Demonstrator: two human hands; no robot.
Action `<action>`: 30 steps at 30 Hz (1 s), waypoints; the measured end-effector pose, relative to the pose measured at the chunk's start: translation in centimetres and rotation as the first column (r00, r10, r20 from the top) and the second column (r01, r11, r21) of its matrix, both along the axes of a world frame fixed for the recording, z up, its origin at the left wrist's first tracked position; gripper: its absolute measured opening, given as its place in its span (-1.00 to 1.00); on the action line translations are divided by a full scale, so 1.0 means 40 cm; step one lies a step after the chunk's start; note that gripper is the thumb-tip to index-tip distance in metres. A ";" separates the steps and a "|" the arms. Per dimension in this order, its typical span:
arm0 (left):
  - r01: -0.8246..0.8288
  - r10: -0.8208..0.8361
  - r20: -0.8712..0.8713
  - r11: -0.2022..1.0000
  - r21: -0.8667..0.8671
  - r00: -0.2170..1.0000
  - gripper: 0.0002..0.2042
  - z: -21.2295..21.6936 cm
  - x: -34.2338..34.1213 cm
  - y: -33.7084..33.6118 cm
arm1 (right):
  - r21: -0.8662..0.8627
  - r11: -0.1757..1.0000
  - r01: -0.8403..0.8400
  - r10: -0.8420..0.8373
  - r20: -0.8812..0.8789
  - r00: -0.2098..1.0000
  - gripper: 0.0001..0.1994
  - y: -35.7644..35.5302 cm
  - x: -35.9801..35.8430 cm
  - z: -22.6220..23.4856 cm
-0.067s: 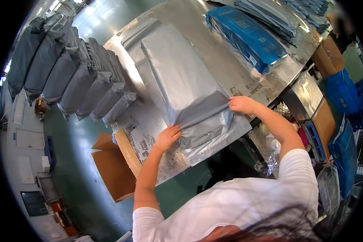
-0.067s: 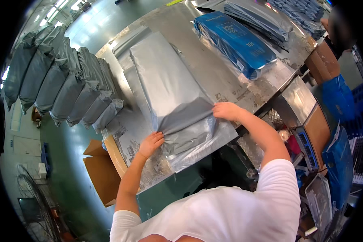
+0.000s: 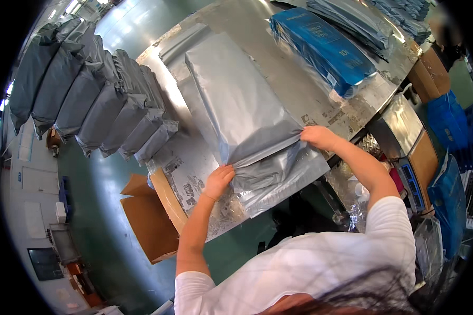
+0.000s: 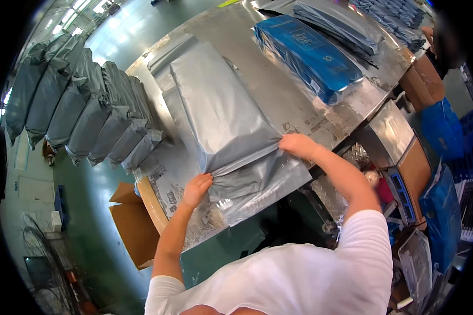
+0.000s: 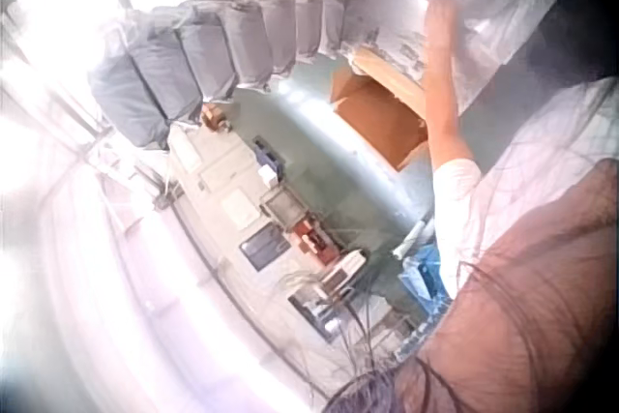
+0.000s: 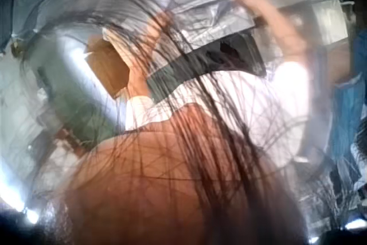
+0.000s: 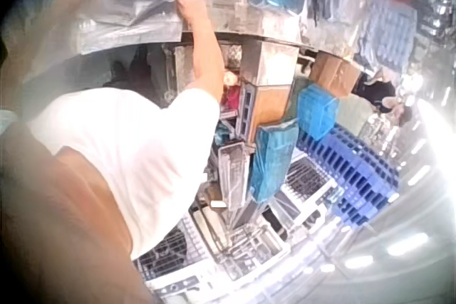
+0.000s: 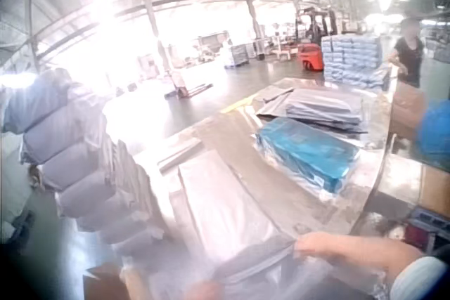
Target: The person repeatedly picks up blue packages, places them into gray shipping mailers, and seals the mailers. They then stack the sealed packages and place them into blue plastic bins. Another person is visible in the background performing similar packing tasks.
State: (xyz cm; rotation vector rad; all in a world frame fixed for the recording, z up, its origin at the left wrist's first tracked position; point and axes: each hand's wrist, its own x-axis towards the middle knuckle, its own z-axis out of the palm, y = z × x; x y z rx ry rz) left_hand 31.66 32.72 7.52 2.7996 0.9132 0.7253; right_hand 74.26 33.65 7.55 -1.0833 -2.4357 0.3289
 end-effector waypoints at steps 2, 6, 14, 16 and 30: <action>-0.280 0.309 0.188 0.945 -0.168 0.932 -0.92 0.000 0.021 -0.021 | 0.005 0.980 0.198 -0.187 -0.304 0.934 -0.92 -0.001 -0.024 -0.003; -0.559 0.820 0.422 0.573 -0.599 0.388 -0.74 0.003 0.080 0.030 | -0.419 0.776 0.472 -0.630 -0.549 0.549 -0.69 0.059 -0.092 0.000; -0.659 0.919 0.035 0.307 -0.687 0.392 -0.64 -0.179 0.066 0.165 | -0.636 0.551 0.540 -0.770 -0.139 0.623 -0.56 0.188 -0.132 -0.150; -0.680 0.879 -0.104 0.280 -0.678 0.466 -0.65 -0.182 0.071 0.186 | -0.663 0.585 0.467 -0.695 -0.113 0.710 -0.60 0.198 -0.140 -0.143; 0.145 0.756 0.465 0.453 -0.880 0.461 -0.33 0.364 0.190 0.288 | -0.635 0.148 -0.758 -0.885 -0.427 0.185 -0.52 0.247 -0.213 0.119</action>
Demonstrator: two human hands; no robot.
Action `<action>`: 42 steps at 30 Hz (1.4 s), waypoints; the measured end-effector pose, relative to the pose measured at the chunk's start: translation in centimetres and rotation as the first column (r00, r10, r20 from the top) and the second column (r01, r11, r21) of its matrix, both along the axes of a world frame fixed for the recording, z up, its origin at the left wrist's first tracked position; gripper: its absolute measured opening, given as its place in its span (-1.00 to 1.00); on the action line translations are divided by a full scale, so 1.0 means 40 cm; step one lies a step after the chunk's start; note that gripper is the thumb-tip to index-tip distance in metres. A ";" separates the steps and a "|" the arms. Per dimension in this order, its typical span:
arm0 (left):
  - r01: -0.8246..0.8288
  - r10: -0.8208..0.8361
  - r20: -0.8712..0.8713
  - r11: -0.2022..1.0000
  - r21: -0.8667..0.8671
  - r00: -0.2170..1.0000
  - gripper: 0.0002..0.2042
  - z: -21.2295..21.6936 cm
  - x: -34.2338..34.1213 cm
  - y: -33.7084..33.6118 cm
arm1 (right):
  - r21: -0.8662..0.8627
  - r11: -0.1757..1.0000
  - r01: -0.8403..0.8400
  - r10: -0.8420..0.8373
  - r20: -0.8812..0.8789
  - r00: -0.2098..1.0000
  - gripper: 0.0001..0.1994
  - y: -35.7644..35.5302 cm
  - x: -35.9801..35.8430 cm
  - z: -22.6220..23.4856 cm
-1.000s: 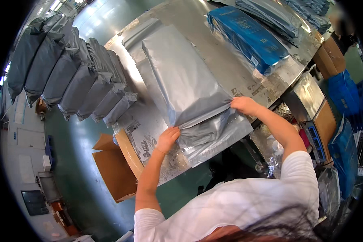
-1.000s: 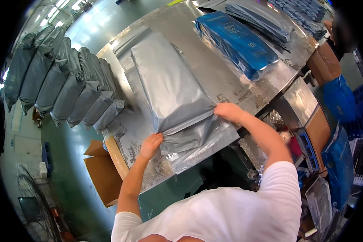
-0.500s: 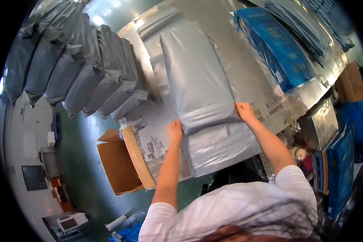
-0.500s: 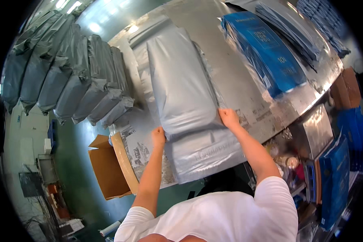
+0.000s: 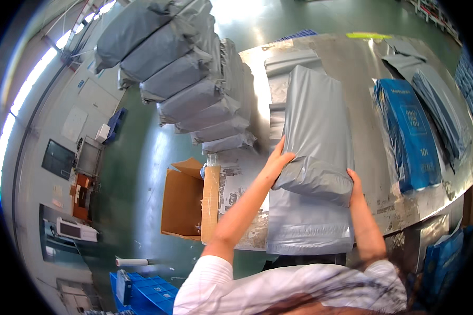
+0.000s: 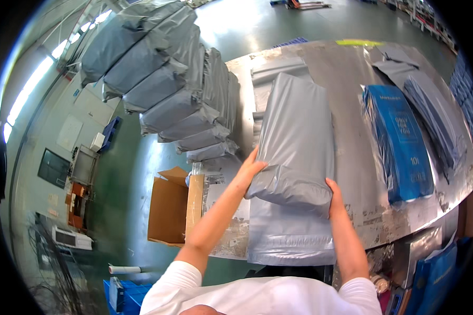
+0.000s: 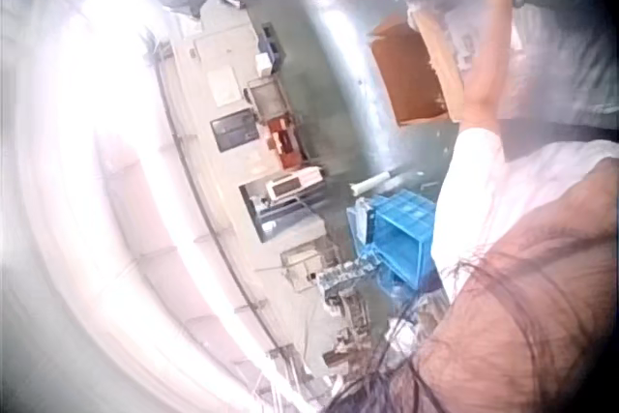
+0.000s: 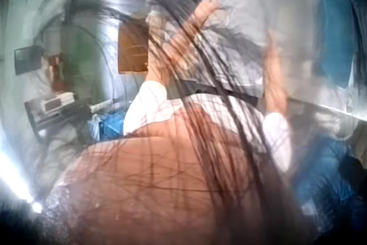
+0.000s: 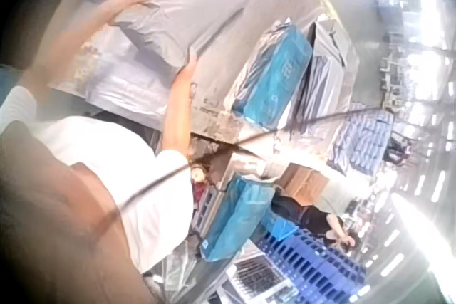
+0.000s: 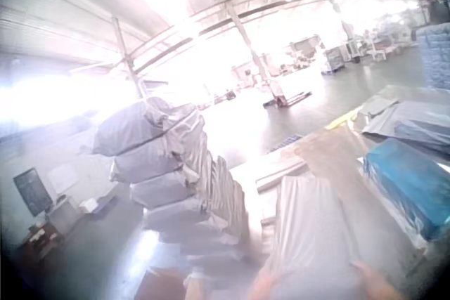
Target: The person repeatedly picks up blue packages, places them into gray shipping mailers, and seals the mailers. They then stack the sealed packages and place them into blue plastic bins. Another person is visible in the background performing similar packing tasks.
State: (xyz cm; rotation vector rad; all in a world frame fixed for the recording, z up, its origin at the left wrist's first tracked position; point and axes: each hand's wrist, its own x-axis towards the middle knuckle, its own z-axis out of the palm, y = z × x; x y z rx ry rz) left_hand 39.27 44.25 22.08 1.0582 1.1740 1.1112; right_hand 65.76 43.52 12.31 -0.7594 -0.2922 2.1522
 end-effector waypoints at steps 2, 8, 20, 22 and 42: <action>0.032 0.006 -0.205 0.982 0.184 0.979 -0.32 0.150 -0.013 0.004 | 0.087 0.978 0.192 -0.195 0.034 0.980 -0.52 -0.030 -0.058 0.064; 0.252 0.030 -0.414 0.753 0.608 0.910 -0.23 0.520 -0.145 -0.066 | 0.455 0.831 0.320 -0.307 -0.104 0.946 -0.50 0.026 -0.181 0.370; -0.056 0.644 0.038 0.007 0.998 0.764 -0.50 1.130 -0.595 0.108 | 0.996 -0.083 0.016 -0.004 -0.017 1.000 -0.39 0.448 -0.633 1.430; -0.086 0.727 0.029 0.042 0.995 0.686 -0.54 1.161 -0.683 0.132 | 0.992 -0.079 -0.100 0.268 0.118 0.956 -0.43 0.493 -0.746 1.436; 0.511 0.013 -0.900 0.820 0.259 0.436 -0.85 -0.367 -0.028 0.431 | 0.364 0.787 -0.499 -0.335 0.930 0.150 -0.72 -0.257 -0.088 -0.159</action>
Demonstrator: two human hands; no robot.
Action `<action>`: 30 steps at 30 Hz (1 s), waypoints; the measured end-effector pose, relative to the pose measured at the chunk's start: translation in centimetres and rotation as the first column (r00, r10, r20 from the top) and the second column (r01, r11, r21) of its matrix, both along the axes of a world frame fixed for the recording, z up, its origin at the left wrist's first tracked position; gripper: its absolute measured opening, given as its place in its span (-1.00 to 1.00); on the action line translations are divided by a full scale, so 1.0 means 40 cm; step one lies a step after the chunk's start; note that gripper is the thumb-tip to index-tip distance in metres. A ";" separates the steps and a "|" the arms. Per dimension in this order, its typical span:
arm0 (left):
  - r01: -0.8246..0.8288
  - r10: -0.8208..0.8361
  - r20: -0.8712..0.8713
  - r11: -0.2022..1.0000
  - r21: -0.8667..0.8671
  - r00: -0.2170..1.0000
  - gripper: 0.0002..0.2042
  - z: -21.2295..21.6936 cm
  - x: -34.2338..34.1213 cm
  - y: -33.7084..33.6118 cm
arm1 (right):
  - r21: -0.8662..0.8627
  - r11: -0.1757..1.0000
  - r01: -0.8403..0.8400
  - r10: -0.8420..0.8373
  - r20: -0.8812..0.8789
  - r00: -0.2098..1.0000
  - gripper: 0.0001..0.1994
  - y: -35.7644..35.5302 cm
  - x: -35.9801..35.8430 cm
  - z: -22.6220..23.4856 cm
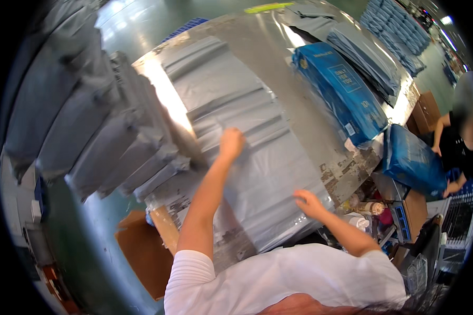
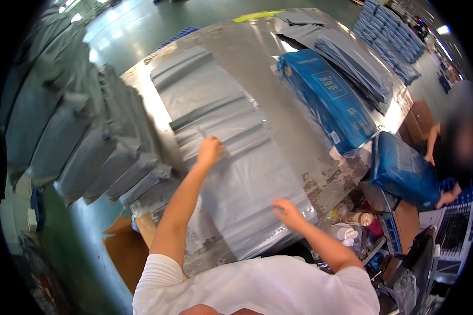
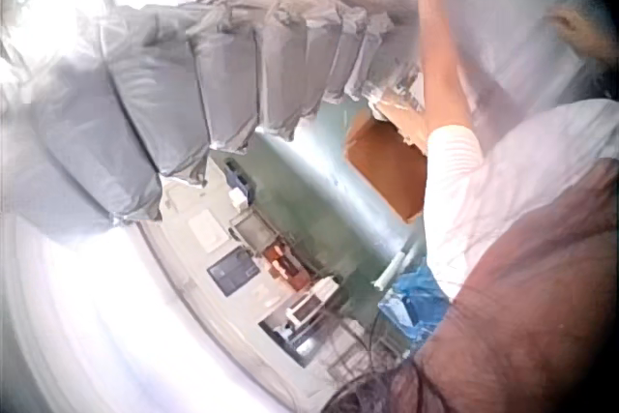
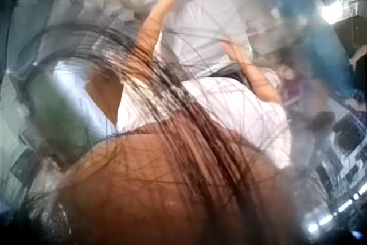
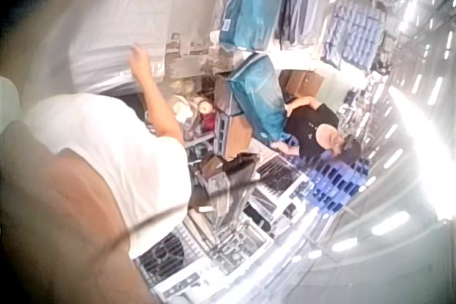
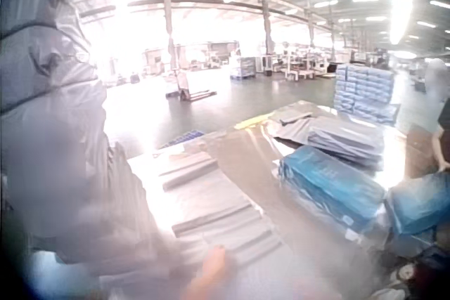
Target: The person repeatedly picks up blue packages, places them into gray shipping mailers, and seals the mailers. They then stack the sealed packages and place them into blue plastic bins. Another person is visible in the background performing similar packing tasks.
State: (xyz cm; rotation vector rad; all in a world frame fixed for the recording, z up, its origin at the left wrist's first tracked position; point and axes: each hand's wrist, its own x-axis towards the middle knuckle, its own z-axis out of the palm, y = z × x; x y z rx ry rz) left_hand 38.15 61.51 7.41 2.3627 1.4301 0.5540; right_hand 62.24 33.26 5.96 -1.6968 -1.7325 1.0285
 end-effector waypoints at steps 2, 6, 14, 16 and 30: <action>-0.098 0.103 -0.046 0.989 0.109 0.994 -0.81 -0.047 0.014 0.064 | -0.063 0.994 0.086 -0.091 -0.087 0.992 -0.75 -0.029 0.042 0.012; 0.010 -0.002 -0.167 0.999 0.047 0.986 -0.86 -0.118 0.057 0.092 | -0.082 0.963 0.255 -0.267 -0.208 0.941 -0.79 -0.018 0.158 0.026; -0.157 0.217 -0.116 0.908 0.389 0.969 -0.96 0.137 0.036 0.367 | 0.525 0.774 0.355 -0.490 0.140 0.860 -0.73 0.348 0.659 0.184; -0.246 0.336 -0.082 0.816 0.524 0.938 -0.87 0.206 0.032 0.456 | 0.570 0.747 0.343 -0.563 0.267 0.782 -0.62 0.463 0.836 0.199; 0.480 0.509 0.749 0.574 -0.663 0.425 -0.52 -0.090 0.738 -0.090 | -0.028 0.848 0.530 -0.429 -0.623 0.654 -0.41 0.370 0.821 0.065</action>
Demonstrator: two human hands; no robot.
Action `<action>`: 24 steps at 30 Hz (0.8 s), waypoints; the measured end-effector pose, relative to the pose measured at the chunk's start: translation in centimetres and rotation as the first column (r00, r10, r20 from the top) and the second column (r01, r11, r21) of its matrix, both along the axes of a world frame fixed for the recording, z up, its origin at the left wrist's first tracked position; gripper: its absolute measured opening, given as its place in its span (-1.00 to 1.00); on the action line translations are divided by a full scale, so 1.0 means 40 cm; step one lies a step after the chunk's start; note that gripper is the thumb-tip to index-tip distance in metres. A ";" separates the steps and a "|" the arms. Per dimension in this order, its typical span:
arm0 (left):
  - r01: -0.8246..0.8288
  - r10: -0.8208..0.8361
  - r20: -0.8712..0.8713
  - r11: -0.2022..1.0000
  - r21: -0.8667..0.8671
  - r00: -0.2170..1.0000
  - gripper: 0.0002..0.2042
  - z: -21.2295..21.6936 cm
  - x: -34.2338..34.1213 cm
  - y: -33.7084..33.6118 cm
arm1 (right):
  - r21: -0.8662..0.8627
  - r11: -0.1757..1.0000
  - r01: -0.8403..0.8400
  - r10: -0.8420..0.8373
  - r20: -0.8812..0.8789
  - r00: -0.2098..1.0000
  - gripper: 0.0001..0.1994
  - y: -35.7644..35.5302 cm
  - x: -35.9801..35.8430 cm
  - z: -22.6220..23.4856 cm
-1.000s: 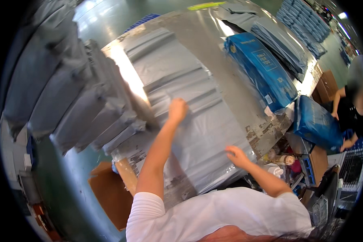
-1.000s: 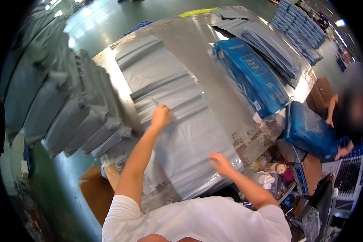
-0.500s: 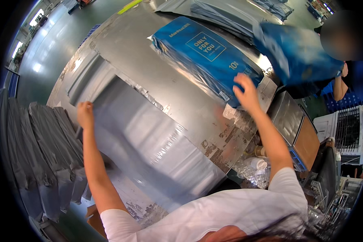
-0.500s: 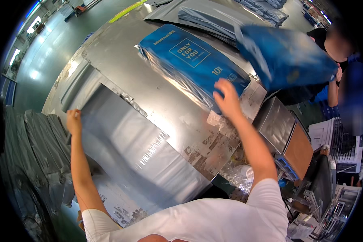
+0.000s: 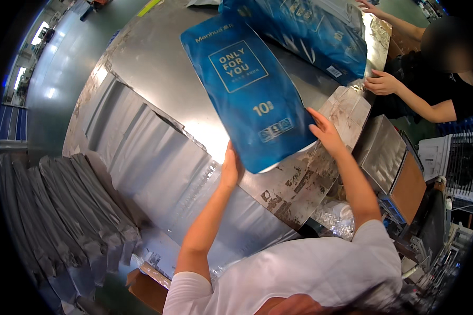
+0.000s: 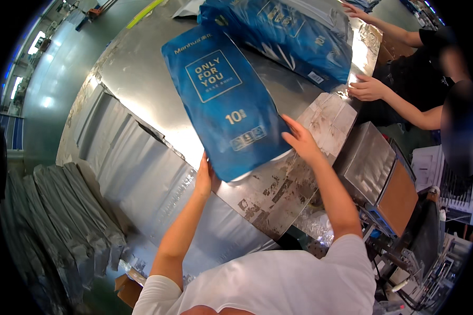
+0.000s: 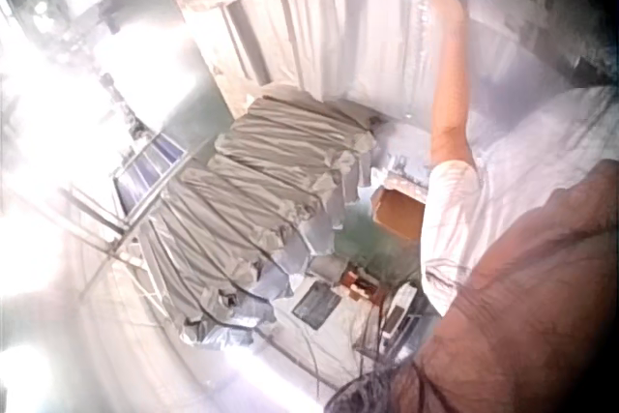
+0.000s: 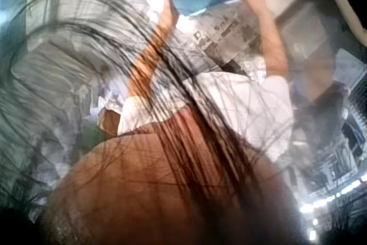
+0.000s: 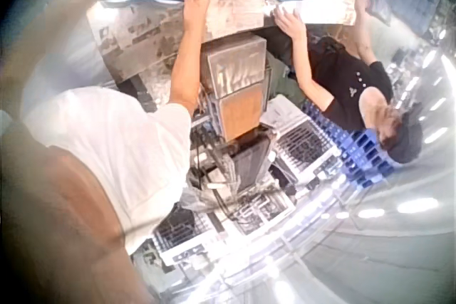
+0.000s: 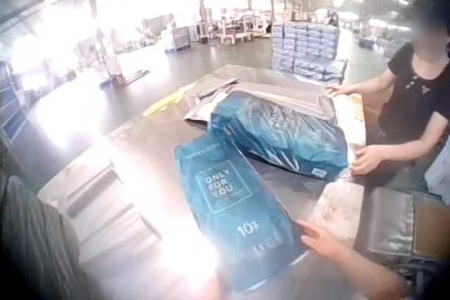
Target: The person repeatedly picks up blue packages, places them into gray shipping mailers, and seals the mailers. They then stack the sealed packages and place them into blue plastic bins. Another person is visible in the background performing similar packing tasks.
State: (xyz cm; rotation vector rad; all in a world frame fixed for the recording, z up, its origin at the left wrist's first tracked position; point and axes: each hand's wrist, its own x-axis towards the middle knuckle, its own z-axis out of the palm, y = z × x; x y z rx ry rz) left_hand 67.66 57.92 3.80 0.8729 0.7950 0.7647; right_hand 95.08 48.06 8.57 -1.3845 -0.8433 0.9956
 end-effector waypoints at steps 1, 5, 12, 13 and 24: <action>-0.043 0.050 -0.115 0.997 0.063 0.992 -0.54 -0.021 -0.031 -0.026 | 0.025 0.998 0.066 -0.062 -0.116 0.991 -0.48 -0.053 -0.017 -0.065; -0.024 0.102 -0.242 0.952 0.304 0.965 -0.66 -0.047 -0.126 -0.116 | 0.083 0.996 0.030 -0.006 -0.275 0.961 -0.64 -0.158 -0.102 -0.179; 0.055 0.104 -0.428 0.938 0.343 0.898 -0.84 0.027 -0.094 -0.152 | -0.007 0.998 -0.055 0.055 0.003 0.998 -0.94 -0.119 -0.120 -0.090; 0.019 0.129 -0.410 0.941 0.339 0.903 -0.84 0.072 -0.091 -0.150 | -0.003 0.999 -0.055 0.054 -0.019 0.998 -0.93 -0.118 -0.123 -0.071; -0.211 0.222 0.022 0.884 0.418 0.975 -0.78 0.466 -0.111 -0.105 | 0.293 0.955 0.050 -0.012 -0.130 0.991 -0.87 -0.061 -0.178 0.329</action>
